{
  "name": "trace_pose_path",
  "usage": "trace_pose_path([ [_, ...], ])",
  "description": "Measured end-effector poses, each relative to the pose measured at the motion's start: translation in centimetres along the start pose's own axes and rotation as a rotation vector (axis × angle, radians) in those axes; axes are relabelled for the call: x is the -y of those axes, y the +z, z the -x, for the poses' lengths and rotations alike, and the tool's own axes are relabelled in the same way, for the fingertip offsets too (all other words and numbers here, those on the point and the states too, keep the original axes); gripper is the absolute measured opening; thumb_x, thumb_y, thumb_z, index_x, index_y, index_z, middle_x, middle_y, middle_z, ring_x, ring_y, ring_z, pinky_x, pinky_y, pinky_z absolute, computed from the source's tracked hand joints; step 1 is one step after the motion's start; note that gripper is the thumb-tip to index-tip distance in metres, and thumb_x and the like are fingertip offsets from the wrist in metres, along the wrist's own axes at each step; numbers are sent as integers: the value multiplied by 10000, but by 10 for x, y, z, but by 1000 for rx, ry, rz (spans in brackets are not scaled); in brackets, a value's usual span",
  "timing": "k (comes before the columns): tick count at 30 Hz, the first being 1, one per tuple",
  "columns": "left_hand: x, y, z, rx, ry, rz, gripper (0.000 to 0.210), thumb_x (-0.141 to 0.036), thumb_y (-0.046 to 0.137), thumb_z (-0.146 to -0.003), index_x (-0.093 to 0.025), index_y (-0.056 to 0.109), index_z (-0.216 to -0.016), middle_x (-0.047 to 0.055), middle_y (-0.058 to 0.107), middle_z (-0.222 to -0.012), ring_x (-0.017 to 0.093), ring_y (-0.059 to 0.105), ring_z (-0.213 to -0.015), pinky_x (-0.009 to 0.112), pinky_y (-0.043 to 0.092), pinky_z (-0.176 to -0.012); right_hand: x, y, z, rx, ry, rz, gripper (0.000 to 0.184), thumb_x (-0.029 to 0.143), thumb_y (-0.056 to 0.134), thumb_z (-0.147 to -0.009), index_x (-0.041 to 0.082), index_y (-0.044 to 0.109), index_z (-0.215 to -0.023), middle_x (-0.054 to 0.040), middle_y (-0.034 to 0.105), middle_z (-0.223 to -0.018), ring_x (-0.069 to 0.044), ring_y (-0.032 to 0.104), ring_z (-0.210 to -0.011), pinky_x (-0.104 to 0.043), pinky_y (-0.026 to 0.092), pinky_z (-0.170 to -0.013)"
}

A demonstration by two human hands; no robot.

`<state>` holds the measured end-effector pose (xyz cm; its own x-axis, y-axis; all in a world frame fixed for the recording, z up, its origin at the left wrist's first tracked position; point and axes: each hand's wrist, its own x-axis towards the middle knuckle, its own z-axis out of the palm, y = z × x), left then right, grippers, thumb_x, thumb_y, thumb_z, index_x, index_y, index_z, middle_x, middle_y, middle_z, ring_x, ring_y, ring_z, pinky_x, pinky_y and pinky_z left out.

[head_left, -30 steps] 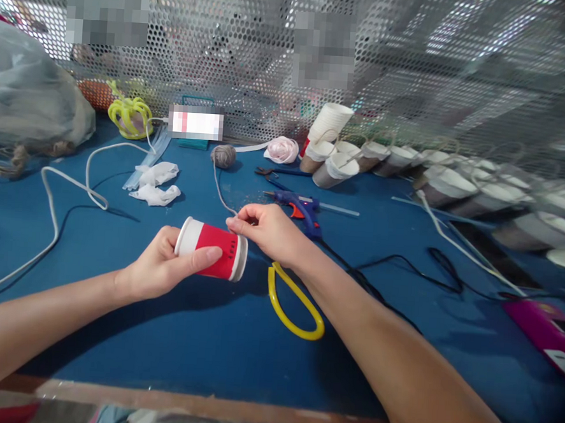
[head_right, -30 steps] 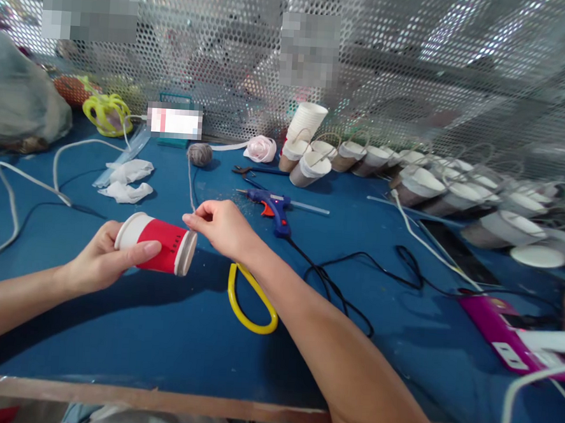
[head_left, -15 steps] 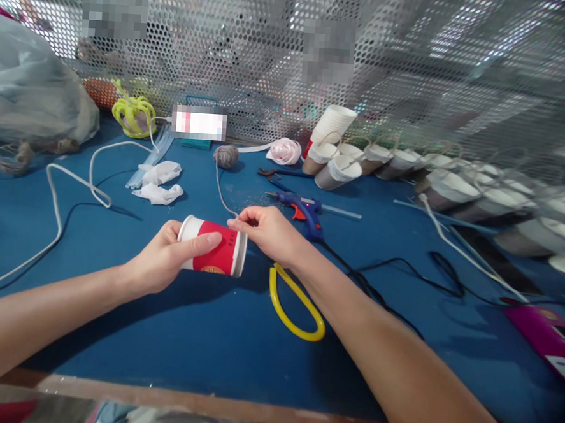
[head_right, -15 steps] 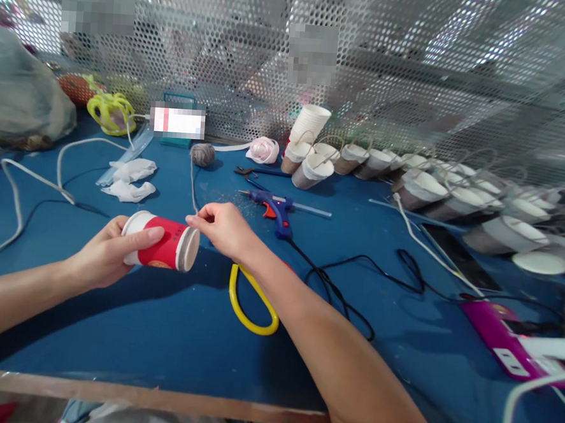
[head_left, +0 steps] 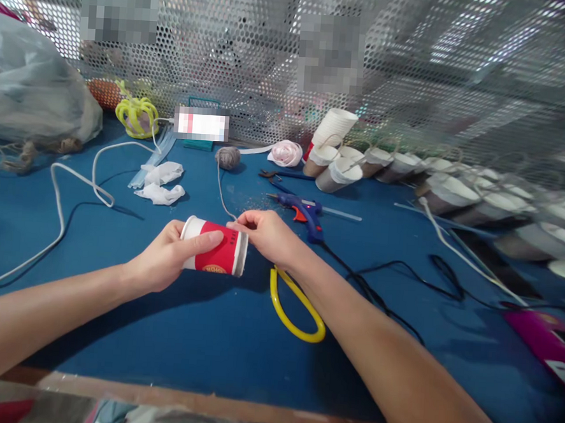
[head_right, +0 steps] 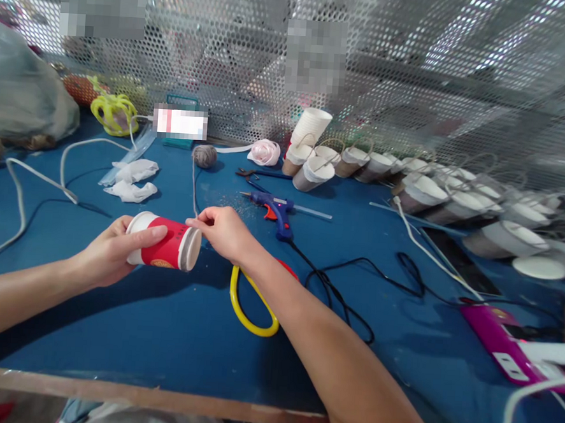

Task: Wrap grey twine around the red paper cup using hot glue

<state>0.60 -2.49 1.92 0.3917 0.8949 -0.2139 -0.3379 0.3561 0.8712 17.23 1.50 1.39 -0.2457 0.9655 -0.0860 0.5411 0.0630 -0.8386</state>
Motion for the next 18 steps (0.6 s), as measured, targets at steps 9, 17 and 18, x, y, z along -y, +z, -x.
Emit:
trace_pose_path([
  [9, -1, -4, 0, 27, 219, -242, 217, -312, 710, -665, -123, 677, -565, -23, 606, -489, 48, 455, -435, 148, 418, -474, 24, -39, 14, -164, -99, 4, 377, 498, 456, -814, 157, 558, -691, -29, 602, -694, -125, 539, -648, -256, 404, -613],
  [17, 2, -8, -2, 63, 378, -562, 243, -330, 623, -748, -115, 719, -807, 40, 677, -682, 125, 550, -593, 203, 441, -566, 26, -33, 43, 208, 8, -163, 236, 384, 634, -714, 167, 559, -766, -6, 600, -736, -126, 536, -683, -266, 415, -648],
  [18, 2, -9, -2, 85, 367, -567, 234, -325, 626, -746, -116, 719, -794, 33, 672, -668, 117, 537, -574, 200, 432, -553, 23, -30, 45, 175, 5, -192, 221, 372, 624, -723, 169, 545, -754, -1, 588, -723, -123, 530, -676, -266, 412, -646],
])
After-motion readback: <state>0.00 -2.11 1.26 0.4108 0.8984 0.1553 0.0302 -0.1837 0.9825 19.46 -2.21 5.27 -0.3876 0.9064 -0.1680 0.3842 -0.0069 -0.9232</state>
